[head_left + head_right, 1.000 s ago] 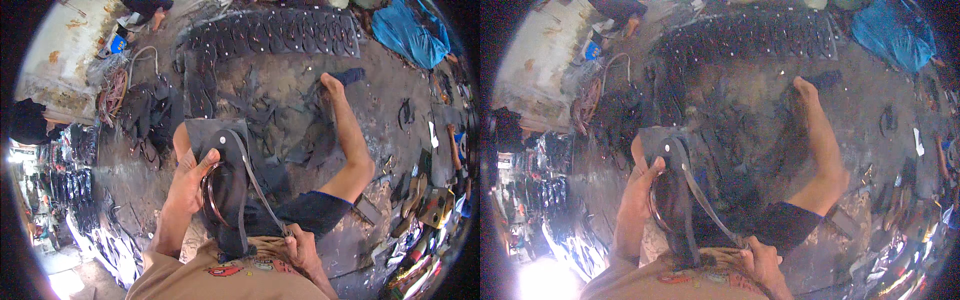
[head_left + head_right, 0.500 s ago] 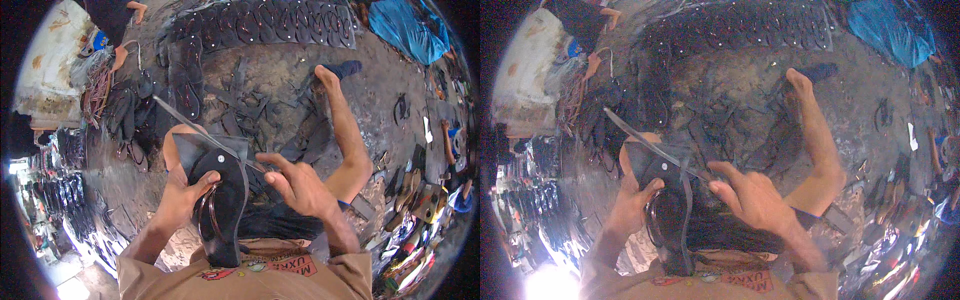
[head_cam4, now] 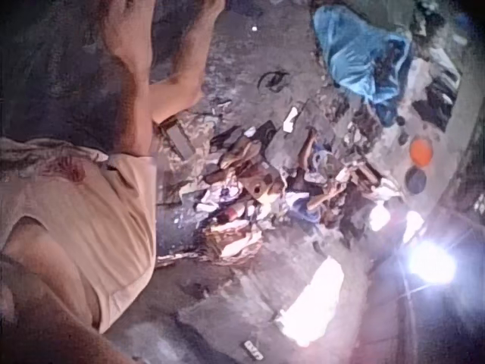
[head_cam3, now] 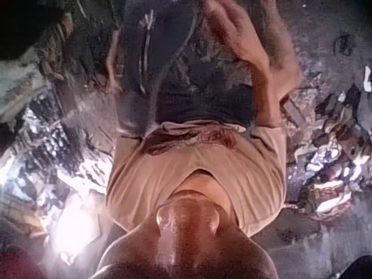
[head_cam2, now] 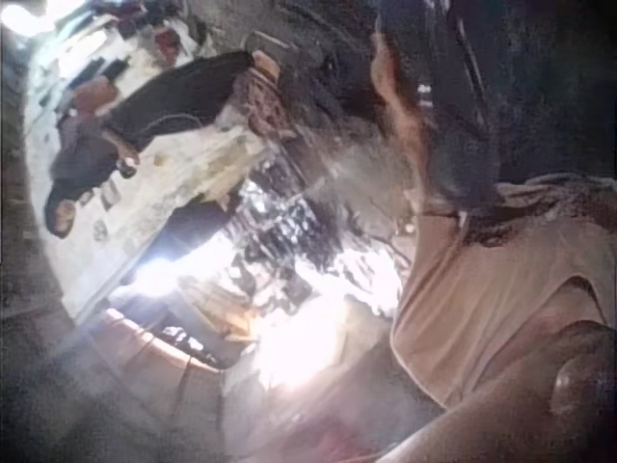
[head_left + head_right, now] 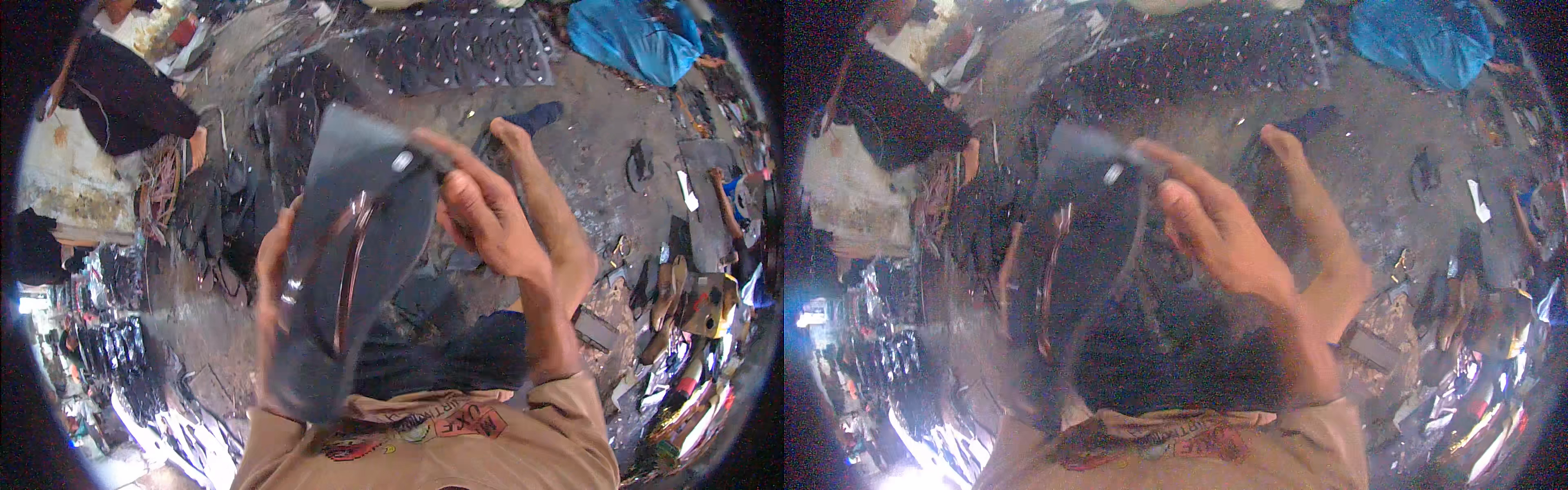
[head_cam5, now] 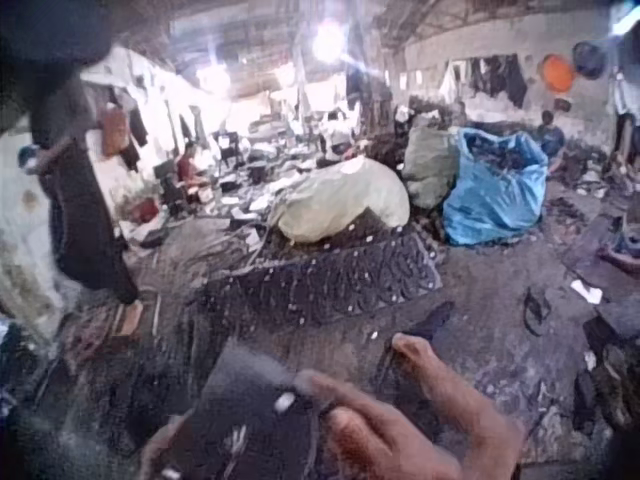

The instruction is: The person sits on the floor and uses a long blade to cut individual flip-flop soles from a large rubber sheet. They repeatedly position the sheet, cut along the outline of each sole, and separate the finished pieces, which accumulate on the floor.

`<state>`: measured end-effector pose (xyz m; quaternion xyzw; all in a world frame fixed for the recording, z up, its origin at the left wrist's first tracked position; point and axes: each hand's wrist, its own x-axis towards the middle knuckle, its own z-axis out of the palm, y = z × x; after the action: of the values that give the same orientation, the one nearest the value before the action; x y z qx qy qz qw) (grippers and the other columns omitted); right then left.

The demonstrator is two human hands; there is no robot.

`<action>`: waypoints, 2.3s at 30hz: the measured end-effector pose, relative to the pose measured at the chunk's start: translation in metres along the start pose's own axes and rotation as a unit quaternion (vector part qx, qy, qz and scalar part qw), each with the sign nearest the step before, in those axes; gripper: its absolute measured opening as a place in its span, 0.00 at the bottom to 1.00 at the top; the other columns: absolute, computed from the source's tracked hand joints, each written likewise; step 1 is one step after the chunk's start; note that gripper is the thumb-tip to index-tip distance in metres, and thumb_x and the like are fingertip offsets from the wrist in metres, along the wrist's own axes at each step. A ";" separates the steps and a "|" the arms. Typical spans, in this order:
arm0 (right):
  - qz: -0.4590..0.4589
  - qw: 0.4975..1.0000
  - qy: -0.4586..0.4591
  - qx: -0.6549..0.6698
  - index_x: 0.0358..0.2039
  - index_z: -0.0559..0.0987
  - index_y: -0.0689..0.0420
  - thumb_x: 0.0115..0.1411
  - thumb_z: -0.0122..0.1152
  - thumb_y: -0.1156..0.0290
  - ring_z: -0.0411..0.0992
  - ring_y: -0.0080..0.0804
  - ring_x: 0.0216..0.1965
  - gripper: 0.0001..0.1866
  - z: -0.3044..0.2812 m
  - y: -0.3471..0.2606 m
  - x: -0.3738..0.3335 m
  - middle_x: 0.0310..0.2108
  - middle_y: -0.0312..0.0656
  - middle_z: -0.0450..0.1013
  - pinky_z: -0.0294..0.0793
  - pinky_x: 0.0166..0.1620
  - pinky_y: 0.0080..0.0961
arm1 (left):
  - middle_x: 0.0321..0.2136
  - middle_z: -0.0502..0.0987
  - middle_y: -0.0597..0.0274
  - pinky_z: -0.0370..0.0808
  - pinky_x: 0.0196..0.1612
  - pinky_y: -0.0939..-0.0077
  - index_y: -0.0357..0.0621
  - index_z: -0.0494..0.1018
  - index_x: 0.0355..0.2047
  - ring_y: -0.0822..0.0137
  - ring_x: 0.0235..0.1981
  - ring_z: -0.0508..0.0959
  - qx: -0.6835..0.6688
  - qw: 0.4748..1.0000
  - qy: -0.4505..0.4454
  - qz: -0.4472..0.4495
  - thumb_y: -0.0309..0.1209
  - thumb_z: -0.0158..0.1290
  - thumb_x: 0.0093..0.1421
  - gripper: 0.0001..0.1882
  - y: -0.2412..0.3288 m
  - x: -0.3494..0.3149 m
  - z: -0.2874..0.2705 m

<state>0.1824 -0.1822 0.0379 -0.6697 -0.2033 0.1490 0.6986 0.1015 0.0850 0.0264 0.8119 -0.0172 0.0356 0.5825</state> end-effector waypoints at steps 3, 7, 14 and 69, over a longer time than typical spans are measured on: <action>-0.051 0.985 0.147 0.069 0.76 0.59 0.56 0.80 0.42 0.59 0.59 0.14 0.20 0.29 0.013 0.000 -0.015 0.21 0.26 0.62 0.59 0.24 0.16 | 0.61 0.75 0.50 0.68 0.69 0.52 0.43 0.64 0.69 0.52 0.62 0.75 -0.483 0.874 -0.045 -0.005 0.33 0.57 0.65 0.32 0.000 0.005 0.046; -0.076 0.978 0.172 0.096 0.78 0.55 0.57 0.80 0.41 0.59 0.60 0.15 0.21 0.31 0.037 0.025 -0.051 0.22 0.27 0.63 0.61 0.25 0.17 | 0.55 0.80 0.53 0.75 0.62 0.52 0.42 0.72 0.61 0.56 0.55 0.79 -0.642 0.762 0.085 0.018 0.32 0.53 0.69 0.21 0.039 0.030 0.080; 0.036 0.975 0.195 -0.097 0.50 0.78 0.61 0.78 0.43 0.62 0.64 0.18 0.19 0.18 0.060 0.060 -0.134 0.19 0.32 0.66 0.62 0.25 0.23 | 0.50 0.81 0.60 0.80 0.55 0.61 0.43 0.77 0.53 0.61 0.50 0.81 -0.551 0.796 0.217 -0.126 0.37 0.67 0.64 0.20 0.012 0.041 0.096; 0.129 0.975 0.173 0.057 0.46 0.81 0.64 0.74 0.55 0.49 0.75 0.29 0.27 0.26 0.049 0.086 0.013 0.28 0.41 0.80 0.74 0.32 0.31 | 0.41 0.81 0.66 0.79 0.39 0.74 0.40 0.76 0.54 0.73 0.39 0.80 -0.309 0.901 0.048 -0.301 0.30 0.69 0.60 0.23 -0.008 -0.117 0.043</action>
<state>0.1753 -0.1283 -0.0461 -0.6653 0.0179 0.1311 0.7347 -0.0127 0.0452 -0.0042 0.5553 0.2454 -0.1097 0.7871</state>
